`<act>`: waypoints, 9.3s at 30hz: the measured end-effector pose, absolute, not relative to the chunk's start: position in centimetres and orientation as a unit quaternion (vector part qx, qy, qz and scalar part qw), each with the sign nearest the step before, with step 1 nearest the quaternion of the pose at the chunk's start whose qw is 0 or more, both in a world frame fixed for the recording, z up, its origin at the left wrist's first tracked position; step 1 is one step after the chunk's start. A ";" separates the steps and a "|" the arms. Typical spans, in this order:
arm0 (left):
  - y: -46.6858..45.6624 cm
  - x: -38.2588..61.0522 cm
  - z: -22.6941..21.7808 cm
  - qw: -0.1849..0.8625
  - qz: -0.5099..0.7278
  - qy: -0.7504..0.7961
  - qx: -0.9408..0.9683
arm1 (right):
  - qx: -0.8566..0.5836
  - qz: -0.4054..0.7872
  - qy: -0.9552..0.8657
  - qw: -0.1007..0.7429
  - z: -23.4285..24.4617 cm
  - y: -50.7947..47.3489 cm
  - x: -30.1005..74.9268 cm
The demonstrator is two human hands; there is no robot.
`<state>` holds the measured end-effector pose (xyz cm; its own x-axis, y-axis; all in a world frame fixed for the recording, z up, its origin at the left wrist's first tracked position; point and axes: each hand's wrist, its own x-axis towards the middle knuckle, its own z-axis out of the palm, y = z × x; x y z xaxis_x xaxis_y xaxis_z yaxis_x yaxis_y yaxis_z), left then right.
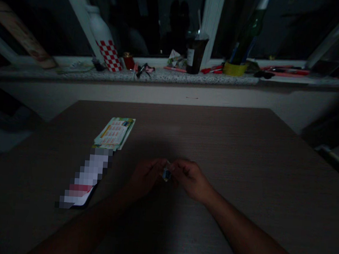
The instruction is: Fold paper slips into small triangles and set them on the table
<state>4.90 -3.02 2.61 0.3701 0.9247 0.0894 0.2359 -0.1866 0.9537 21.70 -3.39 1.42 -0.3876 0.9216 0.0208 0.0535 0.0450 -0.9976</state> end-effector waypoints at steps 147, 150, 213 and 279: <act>-2.3 4.9 2.0 0.367 0.376 0.410 0.745 | -0.377 0.321 -0.777 0.390 0.7 -2.5 22.3; -2.2 4.9 1.9 0.378 0.389 0.412 0.733 | -0.386 0.322 -0.767 0.399 0.7 -2.4 22.4; -1.5 6.7 1.4 0.491 0.378 0.449 0.644 | -0.576 0.174 -0.585 0.543 -0.5 -2.2 20.1; -0.2 4.9 0.5 0.555 0.452 0.488 0.500 | -0.400 0.562 -0.575 0.439 -0.2 -0.7 22.0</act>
